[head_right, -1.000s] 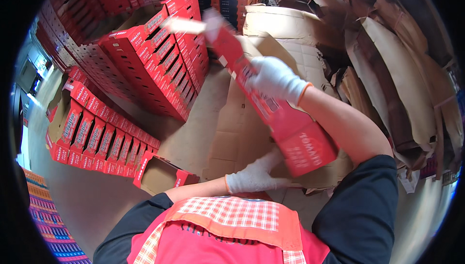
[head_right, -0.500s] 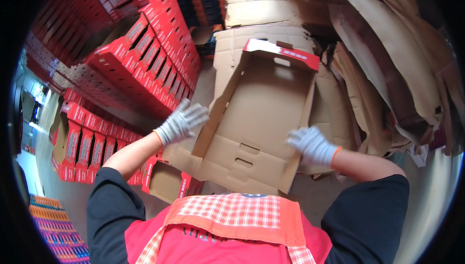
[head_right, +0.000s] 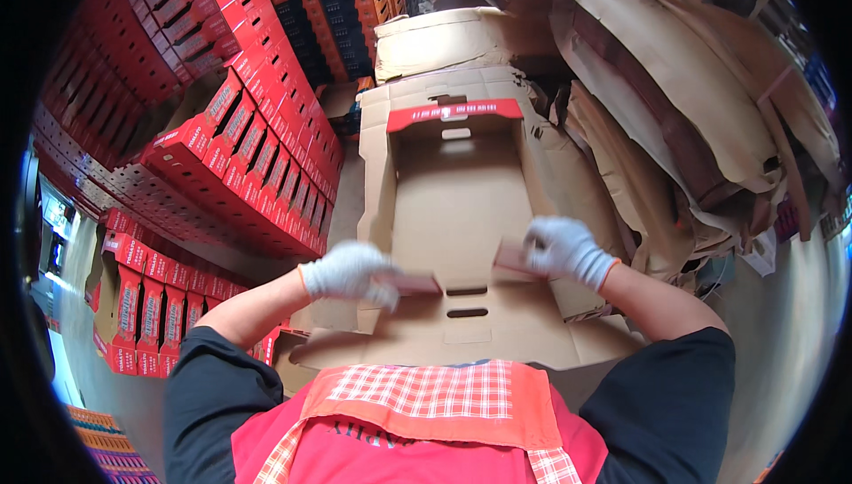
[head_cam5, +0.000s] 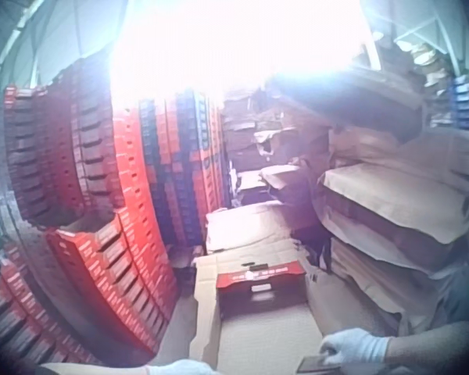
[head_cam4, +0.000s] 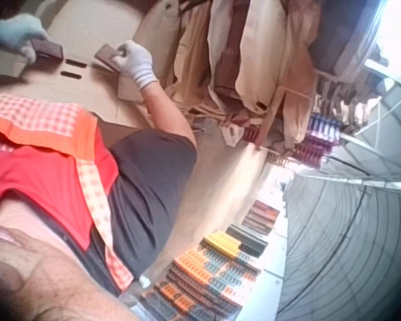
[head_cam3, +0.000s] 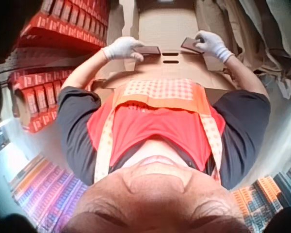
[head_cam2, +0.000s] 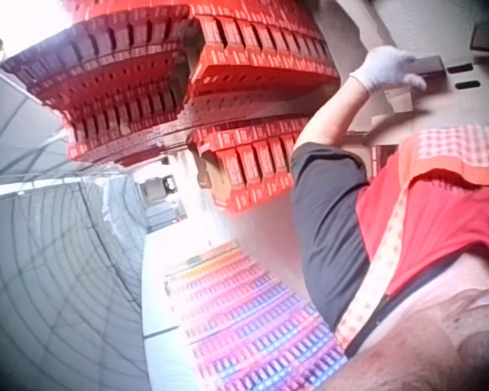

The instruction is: The person repeatedly picks up flat cardboard sheets, folds them into red rectangular boxes, and stacks the finished boxes on a growing pile. The process is continuous and repetitive throughout the clip.

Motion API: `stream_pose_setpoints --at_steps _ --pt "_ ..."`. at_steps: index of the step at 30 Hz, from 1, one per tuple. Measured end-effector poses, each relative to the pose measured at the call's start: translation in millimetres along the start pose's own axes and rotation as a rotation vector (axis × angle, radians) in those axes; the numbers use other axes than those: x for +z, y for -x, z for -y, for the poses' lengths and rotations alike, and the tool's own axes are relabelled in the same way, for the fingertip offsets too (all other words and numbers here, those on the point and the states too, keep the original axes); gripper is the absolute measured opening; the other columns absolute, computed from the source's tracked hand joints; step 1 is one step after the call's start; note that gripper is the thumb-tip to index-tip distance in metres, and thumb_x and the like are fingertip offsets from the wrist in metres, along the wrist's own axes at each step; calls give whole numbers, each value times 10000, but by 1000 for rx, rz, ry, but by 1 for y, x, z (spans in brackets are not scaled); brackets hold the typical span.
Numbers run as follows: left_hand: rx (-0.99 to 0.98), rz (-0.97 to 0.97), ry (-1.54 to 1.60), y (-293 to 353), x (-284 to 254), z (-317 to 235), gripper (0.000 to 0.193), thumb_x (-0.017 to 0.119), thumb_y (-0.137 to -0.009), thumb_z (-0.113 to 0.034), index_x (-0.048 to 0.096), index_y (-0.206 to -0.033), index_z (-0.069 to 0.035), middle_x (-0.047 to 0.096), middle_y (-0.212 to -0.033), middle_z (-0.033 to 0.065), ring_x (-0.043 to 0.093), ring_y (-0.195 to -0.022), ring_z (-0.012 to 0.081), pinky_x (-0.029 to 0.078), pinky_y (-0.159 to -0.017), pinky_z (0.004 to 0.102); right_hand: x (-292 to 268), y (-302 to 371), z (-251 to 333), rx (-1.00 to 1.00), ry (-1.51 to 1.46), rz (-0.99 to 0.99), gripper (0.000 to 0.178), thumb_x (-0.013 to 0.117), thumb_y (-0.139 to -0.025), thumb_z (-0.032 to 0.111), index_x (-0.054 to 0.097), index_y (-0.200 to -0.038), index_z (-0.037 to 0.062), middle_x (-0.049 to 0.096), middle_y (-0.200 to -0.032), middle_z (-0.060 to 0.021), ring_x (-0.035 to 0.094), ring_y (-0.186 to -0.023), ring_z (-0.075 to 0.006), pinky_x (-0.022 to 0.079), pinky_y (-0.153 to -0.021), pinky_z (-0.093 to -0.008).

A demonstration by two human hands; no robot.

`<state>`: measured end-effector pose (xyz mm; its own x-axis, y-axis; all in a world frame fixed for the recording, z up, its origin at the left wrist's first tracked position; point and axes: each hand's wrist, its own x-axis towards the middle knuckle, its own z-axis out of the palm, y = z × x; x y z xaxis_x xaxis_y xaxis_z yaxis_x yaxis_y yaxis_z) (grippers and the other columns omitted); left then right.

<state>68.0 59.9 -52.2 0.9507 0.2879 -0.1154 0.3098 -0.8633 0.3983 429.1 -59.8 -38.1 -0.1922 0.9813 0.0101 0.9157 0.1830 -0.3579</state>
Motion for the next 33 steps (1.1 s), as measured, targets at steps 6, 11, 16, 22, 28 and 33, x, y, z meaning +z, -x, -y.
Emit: stream_pose_setpoints --at_steps 6,11,16,22,28,33 --pt "-59 813 617 53 18 -18 729 751 -838 -336 443 -1460 -113 543 -1374 195 551 -1233 306 425 -1025 370 1 54 40 -54 -310 1078 804 742 -798 435 411 -1445 90 605 -1290 -223 574 -1203 -368 463 -1001 -402" --pt "-431 -191 -180 45 38 30 593 663 -858 -432 525 -1391 -211 488 -1462 114 403 -1359 384 199 -1128 611 28 33 -24 -199 -78 116 812 833 -691 451 521 -1330 60 534 -1363 -210 513 -1266 -376 433 -1060 -415" --pt "-619 -826 1420 -7 106 34 676 569 -934 -207 300 -1545 -99 385 -1538 101 434 -1338 212 304 -1144 361 108 -5 -57 338 -688 -361 768 775 -779 321 444 -1407 28 443 -1466 -164 442 -1348 -314 389 -1102 -408" --pt "-325 -1050 1938 -32 125 15 856 557 -790 -64 206 -1571 -83 526 -1287 77 568 -1110 185 475 -1004 344 89 -14 -92 814 -1679 -404 655 599 -767 52 429 -1397 5 614 -862 -26 580 -748 -127 507 -773 -261" --pt "-457 -1029 2516 -72 148 -28 350 578 -774 -115 578 -1115 -35 633 -1091 111 604 -1029 267 494 -992 418 -85 -47 -3 189 -998 -305 589 570 -727 34 529 -1310 -42 638 -987 -55 564 -773 -76 459 -701 -195" --pt "-311 -221 2093 -94 181 -40 117 569 -879 -125 602 -957 -44 646 -1022 112 634 -926 248 543 -862 394 -132 -52 131 -169 -75 -185 640 612 -679 55 530 -1311 -12 609 -1170 -162 603 -1078 -240 462 -969 -308"
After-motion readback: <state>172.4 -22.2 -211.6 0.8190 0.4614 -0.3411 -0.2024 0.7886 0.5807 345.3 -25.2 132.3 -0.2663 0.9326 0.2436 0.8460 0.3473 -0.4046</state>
